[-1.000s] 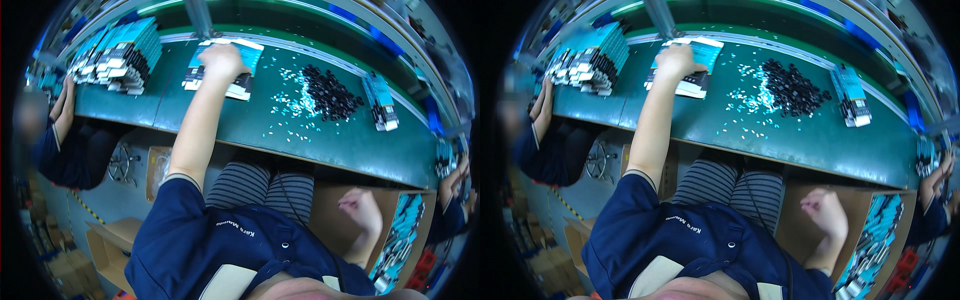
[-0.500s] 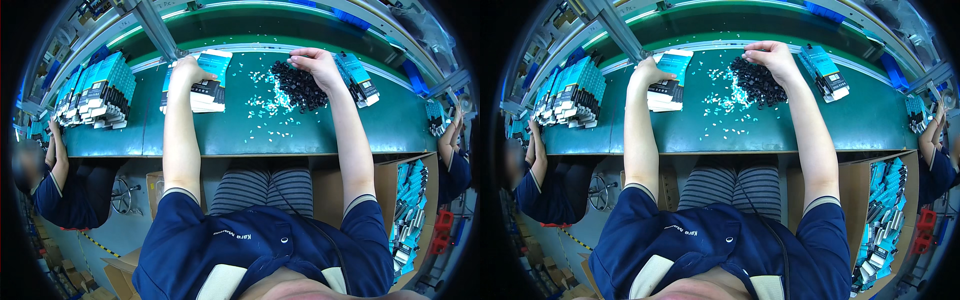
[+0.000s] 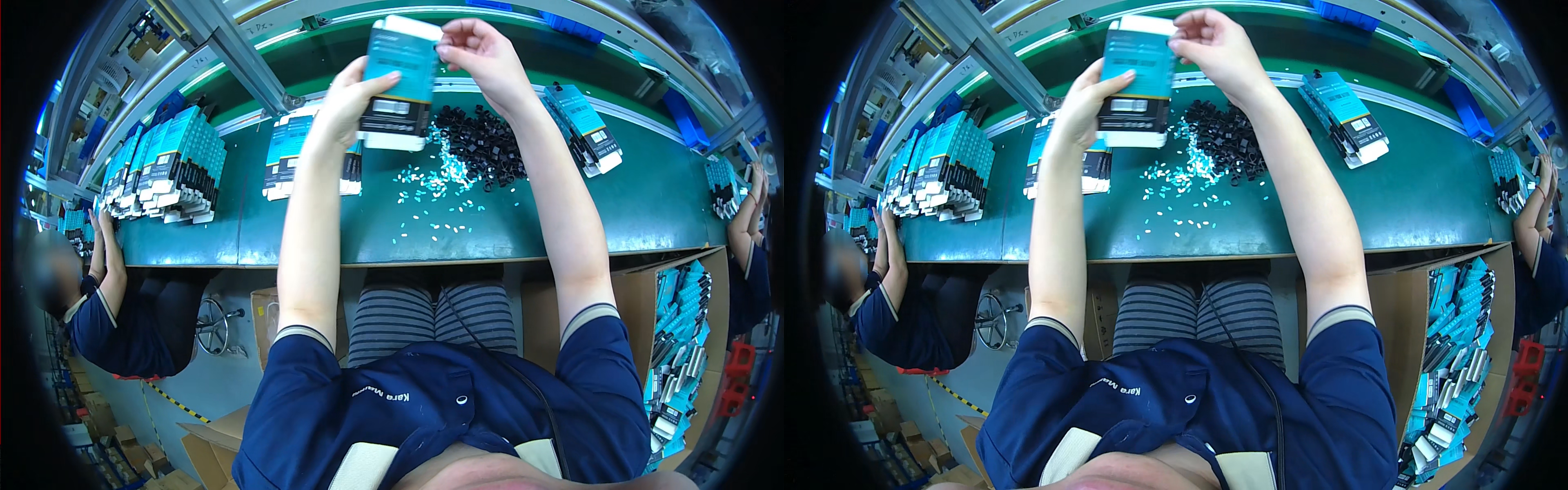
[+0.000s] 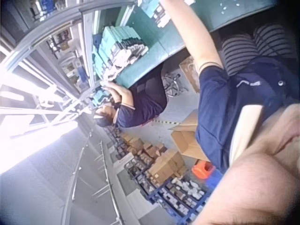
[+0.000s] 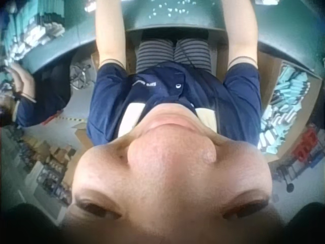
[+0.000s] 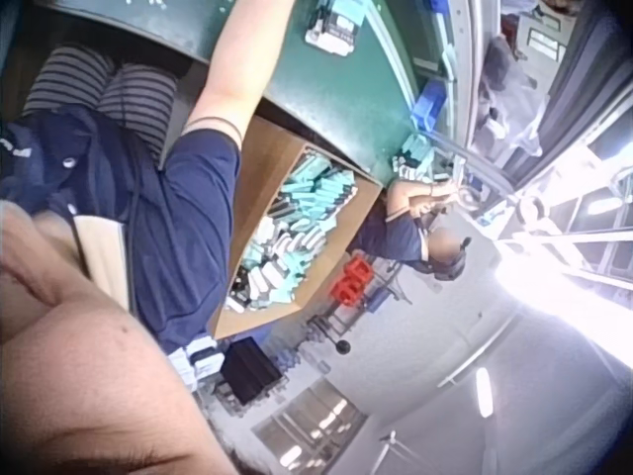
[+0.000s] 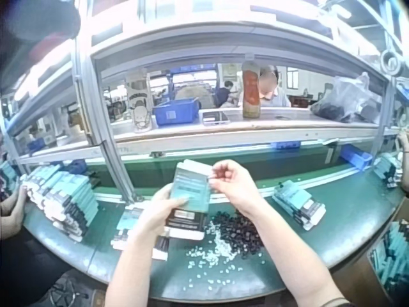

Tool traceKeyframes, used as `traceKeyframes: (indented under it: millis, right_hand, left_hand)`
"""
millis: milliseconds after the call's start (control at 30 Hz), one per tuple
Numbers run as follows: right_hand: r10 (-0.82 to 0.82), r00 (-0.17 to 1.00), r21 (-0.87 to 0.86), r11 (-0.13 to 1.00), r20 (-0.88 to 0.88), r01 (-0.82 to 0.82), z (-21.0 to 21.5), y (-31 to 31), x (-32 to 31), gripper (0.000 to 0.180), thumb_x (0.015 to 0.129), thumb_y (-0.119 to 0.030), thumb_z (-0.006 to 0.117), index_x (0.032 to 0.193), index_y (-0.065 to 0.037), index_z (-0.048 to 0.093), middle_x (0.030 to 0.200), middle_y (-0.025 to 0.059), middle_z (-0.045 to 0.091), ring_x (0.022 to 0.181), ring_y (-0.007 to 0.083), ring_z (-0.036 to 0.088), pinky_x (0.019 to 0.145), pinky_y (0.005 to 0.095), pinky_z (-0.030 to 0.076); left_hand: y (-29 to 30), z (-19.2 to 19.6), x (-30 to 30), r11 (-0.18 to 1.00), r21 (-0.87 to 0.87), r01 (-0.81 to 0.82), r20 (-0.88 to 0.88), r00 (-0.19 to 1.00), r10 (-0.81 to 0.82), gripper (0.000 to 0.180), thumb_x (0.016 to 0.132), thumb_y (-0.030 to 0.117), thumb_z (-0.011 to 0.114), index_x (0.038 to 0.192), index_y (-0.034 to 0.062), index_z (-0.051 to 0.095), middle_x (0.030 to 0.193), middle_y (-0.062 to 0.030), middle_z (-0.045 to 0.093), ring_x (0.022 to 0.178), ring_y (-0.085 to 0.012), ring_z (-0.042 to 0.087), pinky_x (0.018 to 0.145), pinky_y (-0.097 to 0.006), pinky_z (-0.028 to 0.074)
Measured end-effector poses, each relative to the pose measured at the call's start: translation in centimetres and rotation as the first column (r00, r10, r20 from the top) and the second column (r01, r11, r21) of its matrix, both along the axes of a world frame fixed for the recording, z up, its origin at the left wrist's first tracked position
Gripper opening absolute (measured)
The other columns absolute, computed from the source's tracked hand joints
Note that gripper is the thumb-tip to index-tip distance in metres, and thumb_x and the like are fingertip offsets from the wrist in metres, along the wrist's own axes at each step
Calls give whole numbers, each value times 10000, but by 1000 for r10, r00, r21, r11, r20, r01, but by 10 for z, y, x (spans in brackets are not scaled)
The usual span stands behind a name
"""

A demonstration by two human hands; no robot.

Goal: Manually assembling and folding small cardboard retail boxes for electronic components.

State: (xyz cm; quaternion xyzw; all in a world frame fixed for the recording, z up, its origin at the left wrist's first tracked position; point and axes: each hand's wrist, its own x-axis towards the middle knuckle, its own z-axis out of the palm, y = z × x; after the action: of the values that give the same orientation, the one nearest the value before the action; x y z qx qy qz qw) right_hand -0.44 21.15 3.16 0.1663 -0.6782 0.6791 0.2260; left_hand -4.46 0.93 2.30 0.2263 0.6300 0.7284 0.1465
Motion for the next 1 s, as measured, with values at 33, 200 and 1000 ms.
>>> traceKeyframes:
  millis: [33, 200, 1000]
  right_hand:
    - [-15, 1000, -1, 1000, -27, 15, 3, 0, -3, 247, 822, -39, 637, 1046, 0, 543, 912, 56, 606, 804, 109, 586, 694, 226, 484]
    - [-195, 972, 1, 980, -133, 197, -6, 0, 10, 222, 826, -12, 626, 1026, -3, 530, 913, 58, 598, 760, 87, 574, 604, 190, 463]
    - [-447, 845, 14, 882, -295, 472, -7, -36, 28, 133, 762, 33, 622, 890, 18, 587, 774, 76, 636, 627, 100, 602, 551, 226, 501]
  left_hand:
    - [11, 0, 4, 996, 72, 44, 7, 999, -44, 381, 779, 62, 668, 1123, -9, 521, 993, -93, 627, 916, -162, 606, 804, -297, 492]
    - [38, -9, 23, 949, 279, 150, 61, 983, -173, 540, 697, -126, 610, 1185, 50, 462, 1054, -96, 590, 967, -211, 598, 858, -358, 500]
    - [41, -16, 51, 956, 290, 40, -199, 980, 19, 326, 897, 47, 553, 1211, -12, 488, 1106, -69, 581, 1007, -117, 545, 883, -267, 443]
